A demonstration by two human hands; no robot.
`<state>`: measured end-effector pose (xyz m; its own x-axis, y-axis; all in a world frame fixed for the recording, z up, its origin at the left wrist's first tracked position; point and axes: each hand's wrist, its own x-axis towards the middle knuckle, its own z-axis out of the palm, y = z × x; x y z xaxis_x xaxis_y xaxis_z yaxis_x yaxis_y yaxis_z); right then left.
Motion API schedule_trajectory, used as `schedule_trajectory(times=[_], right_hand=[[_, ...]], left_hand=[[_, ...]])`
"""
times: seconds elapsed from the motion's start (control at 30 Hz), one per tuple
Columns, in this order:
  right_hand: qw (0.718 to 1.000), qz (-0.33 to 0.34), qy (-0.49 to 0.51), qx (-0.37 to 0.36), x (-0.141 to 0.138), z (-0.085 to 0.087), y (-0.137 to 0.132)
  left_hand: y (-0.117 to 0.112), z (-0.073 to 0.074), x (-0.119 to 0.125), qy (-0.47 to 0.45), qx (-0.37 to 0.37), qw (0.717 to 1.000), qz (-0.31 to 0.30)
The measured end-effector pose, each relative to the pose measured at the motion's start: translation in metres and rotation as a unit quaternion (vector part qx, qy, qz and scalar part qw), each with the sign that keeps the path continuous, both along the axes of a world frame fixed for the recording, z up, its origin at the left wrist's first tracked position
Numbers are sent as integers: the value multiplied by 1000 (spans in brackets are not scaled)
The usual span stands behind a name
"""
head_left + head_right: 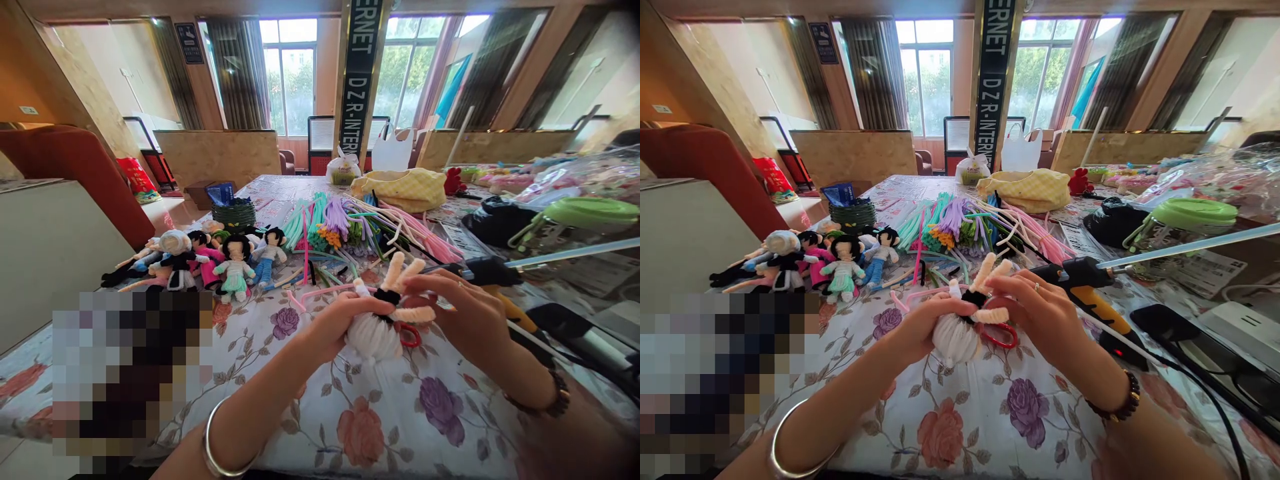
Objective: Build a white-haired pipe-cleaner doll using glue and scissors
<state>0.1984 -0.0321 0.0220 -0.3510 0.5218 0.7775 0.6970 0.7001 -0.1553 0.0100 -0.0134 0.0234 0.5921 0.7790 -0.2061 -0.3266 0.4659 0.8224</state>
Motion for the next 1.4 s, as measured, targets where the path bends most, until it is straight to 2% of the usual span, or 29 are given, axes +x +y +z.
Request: schedule_trajectory(times=[0.13,0.3,0.5,0.63,0.77,0.87,1.03,1.13,1.27,1.4], right_hand=[[996,47,-73,22,7,6,2],[987,93,-133,-21,9,19,-4],[972,45,-229,-36,9,19,-8],[964,2,-264,16,4,13,-4],[967,9,-256,6,-1,9,3],[970,19,-241,-21,-2,9,6],[972,64,-225,-32,-3,14,5],[974,69,-214,-40,-3,15,2],[974,33,-224,0,-3,12,-4],[968,37,-244,44,-4,15,-10]], left_hand=[[1,-1,0,45,16,999,18],[1,3,-2,120,57,991,-6],[2,-1,-1,122,82,989,-7],[2,-3,2,115,69,991,24],[3,-4,3,137,64,988,33],[5,-5,2,155,75,985,9],[5,-5,0,168,91,981,-22],[4,-4,-1,173,90,980,-30],[6,-7,-3,164,114,979,-41],[8,-10,-5,202,166,964,-41]])
